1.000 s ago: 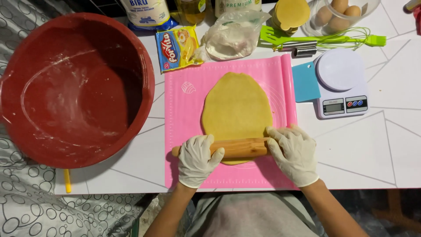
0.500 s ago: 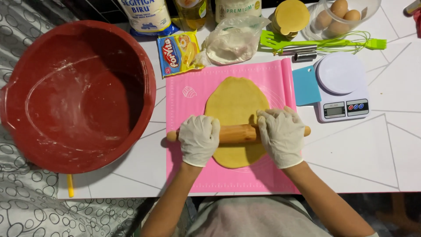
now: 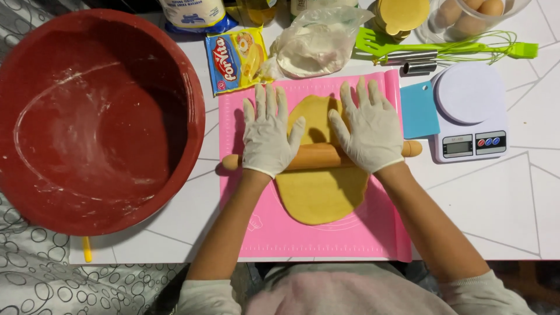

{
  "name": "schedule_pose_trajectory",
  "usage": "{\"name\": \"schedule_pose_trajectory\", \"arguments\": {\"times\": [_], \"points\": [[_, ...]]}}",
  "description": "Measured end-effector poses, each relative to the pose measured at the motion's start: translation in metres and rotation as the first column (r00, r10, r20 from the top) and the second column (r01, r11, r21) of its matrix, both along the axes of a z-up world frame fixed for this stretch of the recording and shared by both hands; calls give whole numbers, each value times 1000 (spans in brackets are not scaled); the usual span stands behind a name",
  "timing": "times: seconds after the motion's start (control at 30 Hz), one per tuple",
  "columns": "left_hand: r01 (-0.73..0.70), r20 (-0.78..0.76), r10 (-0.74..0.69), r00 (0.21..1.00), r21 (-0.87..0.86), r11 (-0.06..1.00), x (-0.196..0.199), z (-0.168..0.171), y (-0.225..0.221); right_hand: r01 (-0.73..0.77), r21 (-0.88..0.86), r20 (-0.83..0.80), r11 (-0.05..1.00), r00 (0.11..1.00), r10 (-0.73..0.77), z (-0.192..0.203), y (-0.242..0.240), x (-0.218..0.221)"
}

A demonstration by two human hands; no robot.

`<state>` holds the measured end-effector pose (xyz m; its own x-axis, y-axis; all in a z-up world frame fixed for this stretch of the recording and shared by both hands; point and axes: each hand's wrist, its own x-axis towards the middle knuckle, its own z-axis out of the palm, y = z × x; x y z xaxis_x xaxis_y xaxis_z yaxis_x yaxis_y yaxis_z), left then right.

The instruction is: Rolling out a ball of dough into a flat sheet on a silicone mat using a rolling pin.

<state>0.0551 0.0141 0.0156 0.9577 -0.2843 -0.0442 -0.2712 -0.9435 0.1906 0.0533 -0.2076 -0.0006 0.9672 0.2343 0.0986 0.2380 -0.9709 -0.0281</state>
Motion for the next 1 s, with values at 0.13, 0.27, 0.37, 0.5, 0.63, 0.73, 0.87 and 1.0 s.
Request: {"name": "schedule_pose_trajectory", "arguments": {"times": [0.13,0.27,0.37,0.5,0.63,0.73,0.87,1.0], "points": [[66,119,-73,990,65,996,-48,6,1,-20,1,0,1000,1000,20,11,7,-57],[87,260,-80,962,-14,996,-118,1,6,-2,96,145,995,989,-12,2,12,-127],[55,279,-67,958,52,997,-153,-23,6,-12,132,133,991,991,-6,-23,6,-162],[87,374,-93,923,33,996,-129,-43,9,-38,199,155,979,988,7,-29,1,-138],[151,551,-118,826,-16,988,-66,-34,-1,-11,102,274,995,962,-17,-10,4,-76],[101,548,-98,831,24,995,-24,-15,-5,24,86,203,996,978,-41,0,4,-28],[38,467,-38,883,9,999,9,-6,-10,20,82,200,996,979,-37,-26,-9,17],[67,547,22,837,-143,987,12,-27,-2,32,70,268,997,962,-50,-30,-11,14]]}}
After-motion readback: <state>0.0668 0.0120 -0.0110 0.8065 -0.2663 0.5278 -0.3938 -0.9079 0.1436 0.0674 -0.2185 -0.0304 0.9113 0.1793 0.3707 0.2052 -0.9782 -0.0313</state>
